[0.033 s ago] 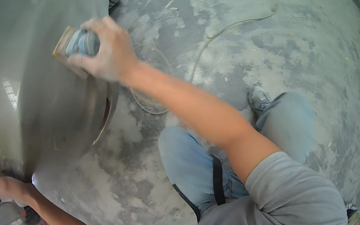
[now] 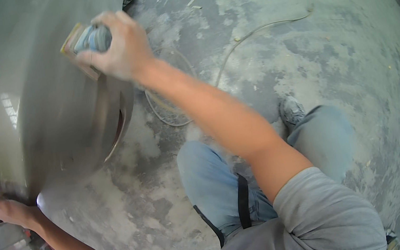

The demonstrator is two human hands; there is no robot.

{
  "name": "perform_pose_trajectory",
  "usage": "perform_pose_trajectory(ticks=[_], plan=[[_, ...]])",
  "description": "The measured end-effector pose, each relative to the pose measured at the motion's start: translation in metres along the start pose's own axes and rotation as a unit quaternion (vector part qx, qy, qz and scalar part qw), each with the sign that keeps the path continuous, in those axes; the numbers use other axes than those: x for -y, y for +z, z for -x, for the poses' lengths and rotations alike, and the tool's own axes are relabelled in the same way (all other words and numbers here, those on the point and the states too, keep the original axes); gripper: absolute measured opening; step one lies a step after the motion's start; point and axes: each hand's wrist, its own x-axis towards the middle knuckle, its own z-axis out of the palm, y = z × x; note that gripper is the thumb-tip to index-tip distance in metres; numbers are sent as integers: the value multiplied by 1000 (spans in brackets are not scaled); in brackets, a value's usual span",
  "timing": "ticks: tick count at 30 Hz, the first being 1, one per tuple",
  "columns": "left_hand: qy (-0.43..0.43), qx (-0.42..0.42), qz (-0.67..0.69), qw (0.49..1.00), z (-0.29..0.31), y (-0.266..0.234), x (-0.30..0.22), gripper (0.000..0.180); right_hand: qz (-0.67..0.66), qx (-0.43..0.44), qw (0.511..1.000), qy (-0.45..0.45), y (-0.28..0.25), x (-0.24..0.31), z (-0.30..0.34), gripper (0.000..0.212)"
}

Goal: The person uses a handheld electric sander to smooth the surface of a silver car. They work along the side door, roofline, and rear quarter panel, moving the sander in controlled strokes while supporting the tool with the other hand.

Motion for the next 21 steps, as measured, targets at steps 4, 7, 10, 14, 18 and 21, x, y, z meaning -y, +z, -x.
perform_pose_trajectory(ticks=[4, 7, 10, 14, 18, 21], plan=[[-45, -2, -14, 999, 5, 10, -12, 68, -21, 60, 996, 61, 12, -65, -60, 65], [-41, 0, -48, 998, 9, 19, -20, 70, -61, 63, 991, 101, 18, -96, -95, 55], [-7, 13, -110, 994, 10, 28, -23, 71, -48, 82, 988, 126, 23, -113, -111, 58], [-18, 18, -57, 998, 16, 29, -21, 69, -64, 73, 989, 114, 18, -107, -95, 59], [22, 32, -46, 998, 13, 24, -15, 69, -35, 99, 989, 106, 5, -65, -57, 68], [-17, 20, -32, 999, 6, 19, -8, 69, -40, 81, 993, 74, -2, -30, -24, 75]])
